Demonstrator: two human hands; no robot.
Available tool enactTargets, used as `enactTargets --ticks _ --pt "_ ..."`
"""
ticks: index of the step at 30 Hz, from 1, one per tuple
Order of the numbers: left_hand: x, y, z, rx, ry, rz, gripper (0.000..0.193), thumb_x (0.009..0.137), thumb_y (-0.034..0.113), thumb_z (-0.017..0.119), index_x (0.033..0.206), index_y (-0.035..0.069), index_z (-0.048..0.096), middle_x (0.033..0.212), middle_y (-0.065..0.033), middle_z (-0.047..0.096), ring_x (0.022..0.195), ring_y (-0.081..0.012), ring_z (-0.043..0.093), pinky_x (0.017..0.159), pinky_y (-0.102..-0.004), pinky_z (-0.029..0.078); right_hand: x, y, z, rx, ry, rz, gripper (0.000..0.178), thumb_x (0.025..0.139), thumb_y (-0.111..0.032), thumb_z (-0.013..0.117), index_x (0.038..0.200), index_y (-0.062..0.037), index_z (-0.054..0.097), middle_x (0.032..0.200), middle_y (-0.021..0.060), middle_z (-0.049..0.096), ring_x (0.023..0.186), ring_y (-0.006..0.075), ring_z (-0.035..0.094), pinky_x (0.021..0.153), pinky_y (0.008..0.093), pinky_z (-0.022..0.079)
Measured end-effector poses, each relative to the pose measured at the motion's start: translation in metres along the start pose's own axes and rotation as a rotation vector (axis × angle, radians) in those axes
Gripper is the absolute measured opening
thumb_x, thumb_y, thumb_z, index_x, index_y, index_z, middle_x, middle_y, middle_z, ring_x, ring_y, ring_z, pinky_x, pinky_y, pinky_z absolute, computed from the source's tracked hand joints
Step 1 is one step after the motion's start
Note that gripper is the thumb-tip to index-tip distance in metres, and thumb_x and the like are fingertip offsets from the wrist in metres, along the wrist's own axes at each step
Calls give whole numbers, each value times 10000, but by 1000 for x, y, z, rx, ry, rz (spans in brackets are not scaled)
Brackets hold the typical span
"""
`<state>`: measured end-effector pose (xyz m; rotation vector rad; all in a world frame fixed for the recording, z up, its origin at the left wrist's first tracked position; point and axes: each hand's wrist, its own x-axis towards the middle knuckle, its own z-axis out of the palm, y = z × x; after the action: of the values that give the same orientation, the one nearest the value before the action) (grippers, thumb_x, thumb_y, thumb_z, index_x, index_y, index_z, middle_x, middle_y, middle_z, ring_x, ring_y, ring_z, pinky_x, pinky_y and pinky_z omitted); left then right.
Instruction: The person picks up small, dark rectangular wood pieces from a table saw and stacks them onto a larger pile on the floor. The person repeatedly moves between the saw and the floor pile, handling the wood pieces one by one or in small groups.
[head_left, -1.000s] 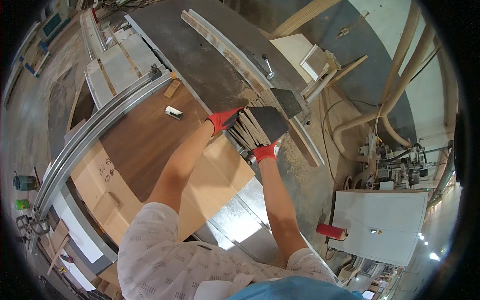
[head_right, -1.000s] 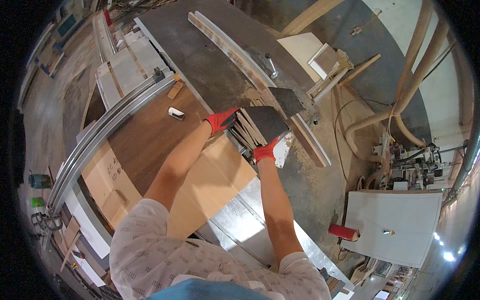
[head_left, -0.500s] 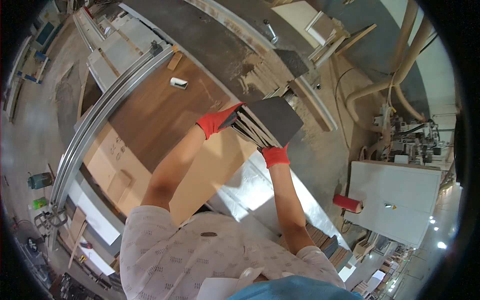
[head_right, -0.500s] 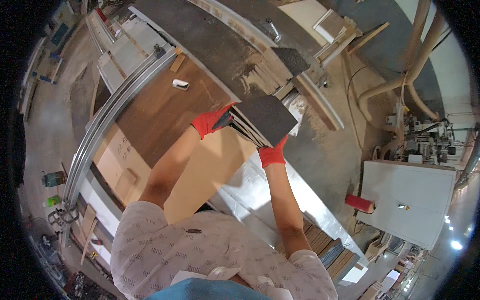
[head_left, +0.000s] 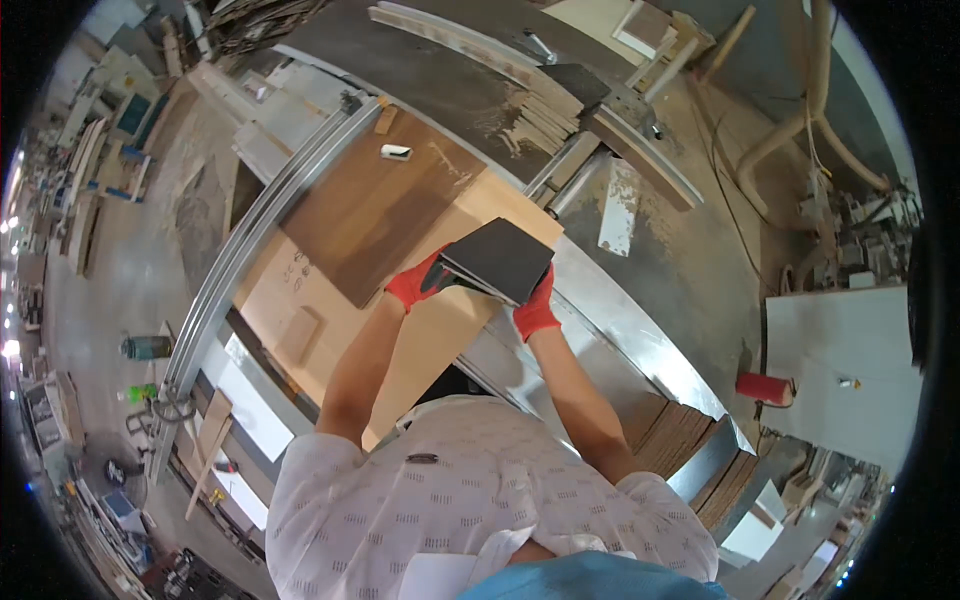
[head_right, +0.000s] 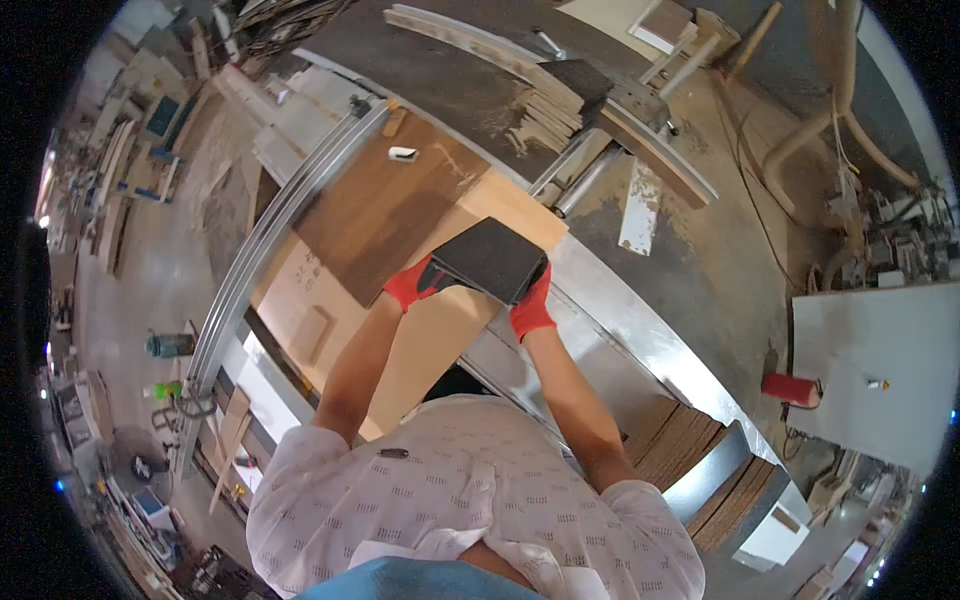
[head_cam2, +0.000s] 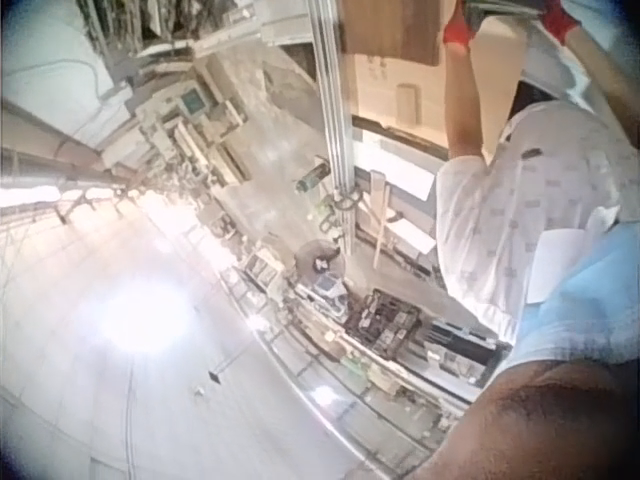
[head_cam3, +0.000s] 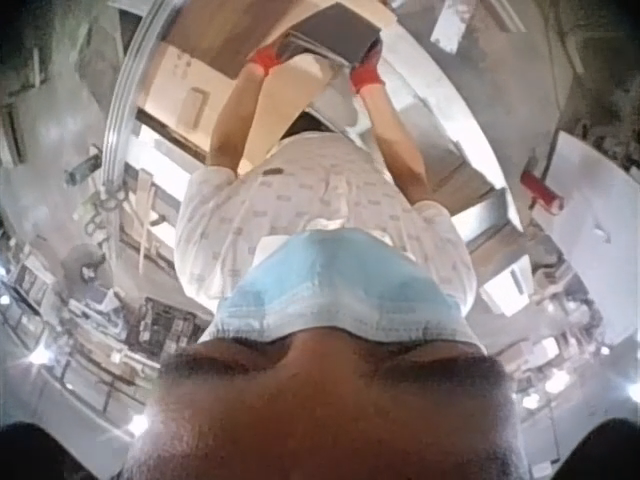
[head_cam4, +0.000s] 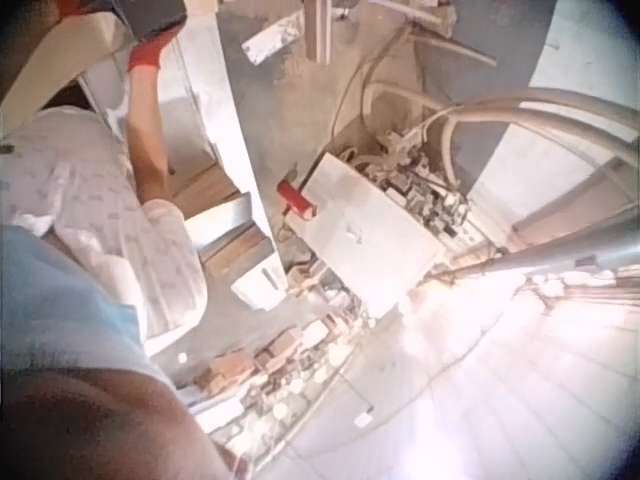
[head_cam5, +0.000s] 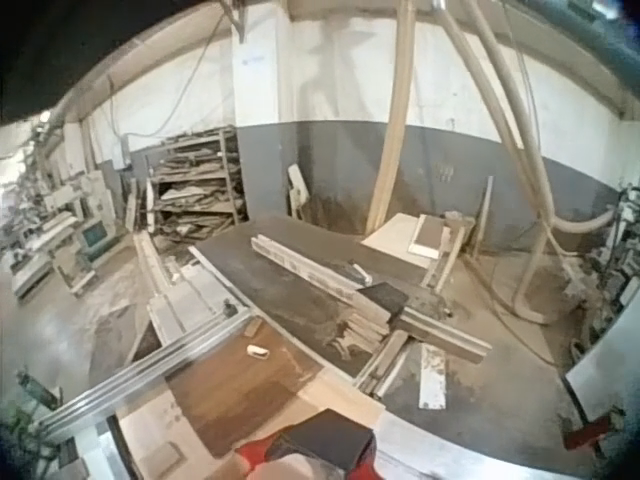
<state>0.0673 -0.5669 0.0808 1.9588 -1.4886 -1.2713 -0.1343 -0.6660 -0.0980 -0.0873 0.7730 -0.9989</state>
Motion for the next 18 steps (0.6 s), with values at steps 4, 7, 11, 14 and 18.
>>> enactTargets --ticks 4,7,11,14,18 --pt "33 -64 -5 -321 -67 280 703 894 107 654 1517 97 328 1423 -126 547 1290 -225 526 1062 -376 434 16 -19 -11 -91 -26 219 571 892 -617 543 1156 -119 638 1211 77 661 1031 218 645 879 375 540" --pt "85 -101 11 -593 -80 639 574 955 83 589 1488 130 378 1411 -94 552 1223 -198 556 982 -337 490 33 -29 -20 -217 73 140 688 807 -694 578 1217 -141 593 1307 100 603 1084 265 615 876 432 516" --pt "117 -131 31 -174 -185 228 773 865 149 630 1543 144 261 1453 -89 524 1257 -217 542 1051 -358 448 -22 -30 44 -143 -139 182 720 867 -658 520 1363 -140 575 1343 82 617 1168 323 607 988 487 494" --pt "142 -158 38 -410 -246 260 696 847 241 615 1477 129 340 1411 -113 549 1282 -260 525 1087 -367 429 -11 -27 49 -118 -218 221 658 887 -641 508 1301 -143 626 1290 80 653 1152 332 616 996 502 493" --pt "118 -108 46 161 -129 382 549 852 249 569 1379 109 504 1347 -156 589 1270 -301 527 1066 -386 443 -17 -49 33 -182 -197 268 661 863 -668 523 1268 -160 648 1307 78 641 1161 341 602 1010 531 471"
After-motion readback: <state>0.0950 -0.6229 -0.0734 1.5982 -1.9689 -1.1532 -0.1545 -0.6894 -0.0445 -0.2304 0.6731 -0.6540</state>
